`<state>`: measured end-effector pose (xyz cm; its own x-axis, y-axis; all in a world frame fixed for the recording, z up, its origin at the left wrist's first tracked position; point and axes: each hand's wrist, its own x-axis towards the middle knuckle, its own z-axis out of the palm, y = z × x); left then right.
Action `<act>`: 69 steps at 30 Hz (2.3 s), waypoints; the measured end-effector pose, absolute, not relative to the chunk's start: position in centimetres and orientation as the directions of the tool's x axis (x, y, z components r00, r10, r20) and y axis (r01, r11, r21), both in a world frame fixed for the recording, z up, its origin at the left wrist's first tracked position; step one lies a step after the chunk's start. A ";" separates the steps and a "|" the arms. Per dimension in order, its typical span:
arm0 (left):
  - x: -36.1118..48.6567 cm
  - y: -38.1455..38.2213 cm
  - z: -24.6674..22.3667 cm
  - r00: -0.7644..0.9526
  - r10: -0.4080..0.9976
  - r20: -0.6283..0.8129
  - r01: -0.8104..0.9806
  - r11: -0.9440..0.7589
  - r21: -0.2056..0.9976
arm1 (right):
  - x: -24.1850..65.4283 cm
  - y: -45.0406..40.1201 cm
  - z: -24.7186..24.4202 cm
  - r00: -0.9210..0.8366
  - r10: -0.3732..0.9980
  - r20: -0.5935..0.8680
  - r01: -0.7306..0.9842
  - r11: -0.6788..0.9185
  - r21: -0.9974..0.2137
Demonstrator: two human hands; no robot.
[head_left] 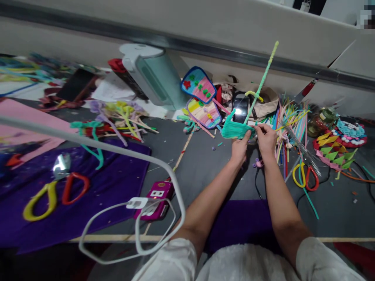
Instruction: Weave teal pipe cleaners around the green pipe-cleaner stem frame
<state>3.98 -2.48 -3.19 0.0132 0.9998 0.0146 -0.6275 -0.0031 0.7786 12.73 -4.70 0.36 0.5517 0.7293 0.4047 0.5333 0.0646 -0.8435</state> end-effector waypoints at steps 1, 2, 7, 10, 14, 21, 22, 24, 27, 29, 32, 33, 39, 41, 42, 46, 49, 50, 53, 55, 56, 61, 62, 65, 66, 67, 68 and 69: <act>4.0 -2.5 -3.2 0.009 1.000 0.018 -0.616 -0.009 0.788 | 12.9 -4.7 0.4 0.552 0.720 0.420 0.547 0.067 -0.834; 3.9 -2.5 -3.2 0.013 1.000 0.017 -0.603 -0.006 0.798 | 13.0 -4.6 0.4 0.553 0.711 0.434 0.559 0.070 -0.827; 3.8 -2.5 -3.4 0.045 0.999 0.010 -0.559 0.017 0.829 | 13.3 -4.6 0.8 0.565 0.733 0.378 0.499 0.061 -0.864; 3.8 -2.5 -3.3 0.069 0.997 0.024 -0.580 0.021 0.814 | 13.3 -4.6 0.9 0.578 0.748 0.325 0.442 0.048 -0.896; 3.8 -2.4 -3.2 0.136 0.991 -0.001 -0.646 0.089 0.758 | 13.6 -4.3 0.6 0.563 0.781 0.271 0.297 0.114 -0.948; 3.3 -1.6 -3.6 0.323 0.929 -0.182 -0.708 0.365 0.604 | 14.2 -3.8 -0.8 0.394 0.912 0.119 -0.201 0.211 -0.957; 3.2 -1.5 -3.7 0.343 0.919 -0.194 -0.706 0.388 0.592 | 14.2 -3.7 -1.0 0.376 0.920 0.112 -0.237 0.212 -0.948; 3.2 -1.3 -3.8 0.367 0.907 -0.205 -0.703 0.415 0.577 | 14.2 -3.6 -1.4 0.360 0.924 0.126 -0.250 0.226 -0.942; 3.2 -1.2 -4.0 0.370 0.906 -0.207 -0.708 0.419 0.568 | 14.2 -3.6 -1.4 0.364 0.905 0.222 -0.090 0.272 -0.958; 3.2 -1.2 -4.0 0.357 0.913 -0.197 -0.715 0.403 0.572 | 14.2 -3.8 -1.1 0.345 0.881 0.323 0.098 0.309 -0.946; 3.2 -1.3 -3.9 0.323 0.928 -0.185 -0.724 0.368 0.584 | 14.2 -4.2 -0.4 0.298 0.862 0.410 0.312 0.318 -0.895; 3.2 -1.3 -3.8 0.311 0.933 -0.183 -0.727 0.357 0.587 | 14.2 -4.4 -0.2 0.294 0.861 0.415 0.357 0.304 -0.883; 3.4 -1.5 -3.6 0.234 0.961 -0.149 -0.726 0.274 0.630 | 13.9 -5.1 0.7 0.251 0.839 0.483 0.612 0.249 -0.750; 3.6 -1.6 -3.5 0.189 0.975 -0.119 -0.717 0.220 0.662 | 13.7 -5.0 0.5 0.231 0.829 0.509 0.672 0.243 -0.700; 3.6 -1.6 -3.5 0.168 0.981 -0.102 -0.708 0.192 0.680 | 13.6 -4.8 0.4 0.233 0.820 0.523 0.689 0.240 -0.683; 3.9 -1.6 -3.9 0.130 0.987 -0.090 -0.672 0.154 0.724 | 13.0 -4.5 -0.1 0.288 0.761 0.581 0.690 0.256 -0.677; 4.0 -1.6 -4.1 0.136 0.985 -0.110 -0.696 0.174 0.696 | 12.5 -4.4 -0.2 0.348 0.720 0.600 0.647 0.278 -0.710; 4.1 -1.7 -4.1 0.146 0.983 -0.110 -0.710 0.181 0.681 | 12.4 -4.4 -0.2 0.371 0.707 0.602 0.630 0.286 -0.723; 4.0 -1.7 -3.7 0.183 0.978 -0.101 -0.742 0.205 0.638 | 12.3 -4.4 -0.1 0.434 0.683 0.588 0.565 0.302 -0.768; 3.8 -1.7 -3.4 0.213 0.973 -0.092 -0.758 0.224 0.613 | 12.4 -4.3 -0.1 0.483 0.685 0.545 0.496 0.299 -0.815; 3.7 -1.7 -3.2 0.230 0.969 -0.088 -0.765 0.235 0.600 | 12.5 -4.2 -0.1 0.510 0.689 0.515 0.453 0.294 -0.842; 3.1 -1.5 -2.5 0.314 0.943 -0.110 -0.776 0.321 0.542 | 12.6 -3.6 -0.4 0.631 0.692 0.351 0.200 0.292 -0.935; 3.1 -1.5 -2.4 0.327 0.937 -0.123 -0.773 0.340 0.536 | 12.6 -3.4 -0.5 0.642 0.700 0.314 0.145 0.291 -0.946; 3.1 -1.6 -2.3 0.350 0.924 -0.156 -0.764 0.378 0.523 | 12.5 -3.1 -0.8 0.651 0.733 0.197 -0.002 0.262 -0.965; 3.2 -1.6 -2.2 0.356 0.920 -0.162 -0.763 0.386 0.518 | 12.6 -3.0 -0.9 0.653 0.739 0.165 -0.032 0.245 -0.969; 3.2 -1.7 -2.2 0.363 0.917 -0.165 -0.763 0.394 0.513 | 12.7 -2.9 -1.0 0.658 0.740 0.139 -0.052 0.228 -0.972; 3.3 -1.7 -2.3 0.373 0.913 -0.168 -0.761 0.404 0.508 | 12.8 -2.8 -1.1 0.665 0.738 0.117 -0.067 0.214 -0.974; 3.4 -1.8 -2.3 0.383 0.909 -0.168 -0.758 0.413 0.505 | 13.0 -2.8 -1.2 0.671 0.735 0.097 -0.083 0.205 -0.975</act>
<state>3.36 -1.80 -2.32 0.3827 0.9085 -0.1676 -0.7583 0.4125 0.5047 13.00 -2.76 -1.20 0.6712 0.7348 0.0974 -0.0833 0.2054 -0.9751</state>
